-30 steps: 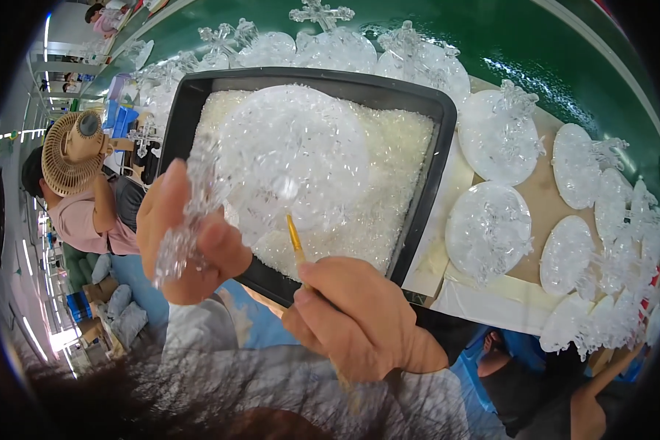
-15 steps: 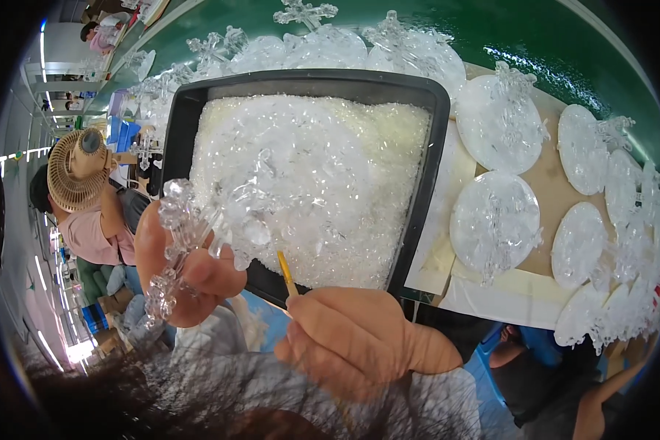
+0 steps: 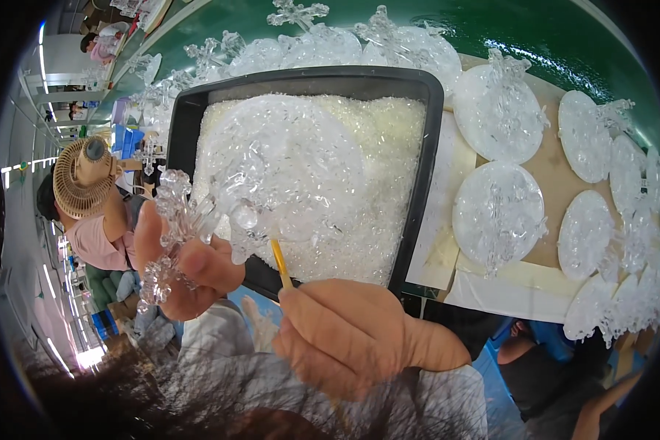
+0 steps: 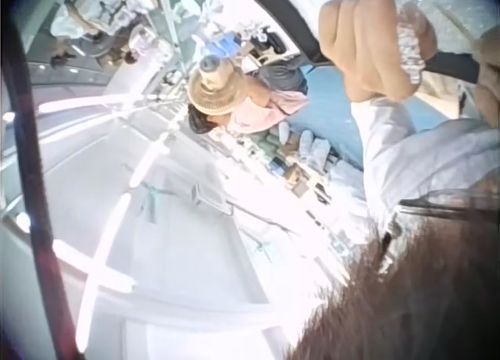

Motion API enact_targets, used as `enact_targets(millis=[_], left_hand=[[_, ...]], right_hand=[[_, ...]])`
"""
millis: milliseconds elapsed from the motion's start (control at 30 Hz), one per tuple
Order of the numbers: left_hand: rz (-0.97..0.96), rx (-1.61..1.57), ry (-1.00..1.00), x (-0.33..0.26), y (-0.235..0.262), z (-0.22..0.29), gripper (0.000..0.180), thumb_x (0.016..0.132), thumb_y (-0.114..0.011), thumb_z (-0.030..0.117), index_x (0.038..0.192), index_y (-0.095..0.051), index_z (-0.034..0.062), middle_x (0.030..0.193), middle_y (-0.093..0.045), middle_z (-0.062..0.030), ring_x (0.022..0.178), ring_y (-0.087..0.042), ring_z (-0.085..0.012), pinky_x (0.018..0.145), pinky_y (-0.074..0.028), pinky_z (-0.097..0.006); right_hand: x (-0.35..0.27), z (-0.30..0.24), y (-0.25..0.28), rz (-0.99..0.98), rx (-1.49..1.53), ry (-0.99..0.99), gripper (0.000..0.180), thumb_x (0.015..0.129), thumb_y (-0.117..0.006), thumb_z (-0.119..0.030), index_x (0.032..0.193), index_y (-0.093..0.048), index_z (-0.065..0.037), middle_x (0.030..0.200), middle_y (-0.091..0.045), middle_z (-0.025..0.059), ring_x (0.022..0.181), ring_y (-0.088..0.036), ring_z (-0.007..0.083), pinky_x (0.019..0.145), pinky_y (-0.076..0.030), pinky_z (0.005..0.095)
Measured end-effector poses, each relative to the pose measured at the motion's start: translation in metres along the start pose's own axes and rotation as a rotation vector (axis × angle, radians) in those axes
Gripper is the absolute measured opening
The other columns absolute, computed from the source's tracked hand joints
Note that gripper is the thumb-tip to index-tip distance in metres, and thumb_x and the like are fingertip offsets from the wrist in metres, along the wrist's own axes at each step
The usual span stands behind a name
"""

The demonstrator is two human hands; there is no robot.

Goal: Applying adhesive and small decorative particles to clear ornaments using a brush on an assembly line.

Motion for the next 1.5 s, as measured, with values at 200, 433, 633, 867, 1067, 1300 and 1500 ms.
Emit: enact_targets(millis=[200,433,633,867,1067,1300,1500], left_hand=[[-0.027,-0.03,0.031,-0.006,-0.004,-0.002,0.049,0.081,-0.058,-0.002,0.127,-0.046,-0.0124,0.07,-0.053,-0.0112,0.047,-0.04,-0.0201,0.043,-0.034,-0.033],[0.125,0.001,0.067,-0.03,-0.003,-0.009,0.042,0.086,-0.057,0.002,0.123,-0.048,-0.0133,0.081,-0.061,-0.0195,0.049,-0.047,-0.0223,0.044,-0.037,-0.032],[0.135,0.144,0.038,-0.013,0.006,-0.004,0.035,0.088,-0.058,0.004,0.116,-0.051,-0.0167,0.095,-0.066,-0.0288,0.051,-0.053,-0.0243,0.045,-0.042,-0.032],[0.043,0.082,0.112,0.001,-0.005,-0.021,0.021,0.086,-0.059,0.0,0.097,-0.055,-0.0179,0.1,-0.066,-0.0327,0.046,-0.052,-0.0208,0.042,-0.041,-0.029],[0.164,0.097,0.142,0.002,-0.003,-0.023,0.025,0.093,-0.054,0.007,0.081,-0.057,-0.0141,0.096,-0.068,-0.0321,0.056,-0.058,-0.0169,0.054,-0.048,-0.028],[0.143,0.089,0.158,0.005,-0.005,-0.03,0.019,0.091,-0.059,0.004,0.083,-0.058,-0.0128,0.093,-0.069,-0.0293,0.06,-0.063,-0.016,0.057,-0.05,-0.025],[0.165,0.083,0.182,0.002,-0.006,-0.035,0.015,0.09,-0.06,0.003,0.091,-0.063,-0.0115,0.097,-0.071,-0.0235,0.056,-0.059,-0.0114,0.053,-0.046,-0.021]], right_hand=[[-0.004,0.003,0.0,0.15,-0.036,0.074,0.02,0.07,-0.072,-0.002,0.085,-0.061,0.006,0.092,-0.063,0.0222,0.072,-0.067,0.0295,0.056,-0.057,0.0351],[0.0,0.0,0.005,0.117,-0.025,0.021,0.018,0.071,-0.072,-0.002,0.084,-0.06,0.005,0.091,-0.063,0.0212,0.07,-0.067,0.0293,0.055,-0.057,0.035],[-0.003,0.002,0.001,0.076,0.015,-0.01,0.02,0.07,-0.073,-0.003,0.083,-0.059,0.002,0.091,-0.063,0.0195,0.07,-0.067,0.0288,0.056,-0.057,0.0354],[-0.003,0.0,0.001,0.032,-0.048,0.0,0.034,0.059,-0.072,0.0,0.09,-0.058,-0.003,0.079,-0.066,0.0131,0.06,-0.065,0.0248,0.053,-0.055,0.0324],[-0.006,-0.002,-0.003,0.111,-0.145,0.043,0.029,0.059,-0.068,0.002,0.086,-0.058,-0.002,0.076,-0.065,0.0133,0.058,-0.064,0.0241,0.05,-0.053,0.0318],[-0.001,0.0,-0.009,0.089,-0.146,0.042,0.023,0.06,-0.065,0.003,0.082,-0.058,-0.002,0.076,-0.066,0.014,0.056,-0.064,0.024,0.047,-0.052,0.032],[-0.003,0.0,-0.013,0.082,-0.192,0.06,0.02,0.063,-0.064,0.005,0.082,-0.058,-0.001,0.076,-0.065,0.015,0.056,-0.063,0.025,0.046,-0.052,0.0319]])
Point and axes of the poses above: each hand's wrist, its own x-axis towards the middle knuckle, its own y-axis out of the back of the hand, z = x × y, the point moved 7 cm from there along x, towards the middle knuckle
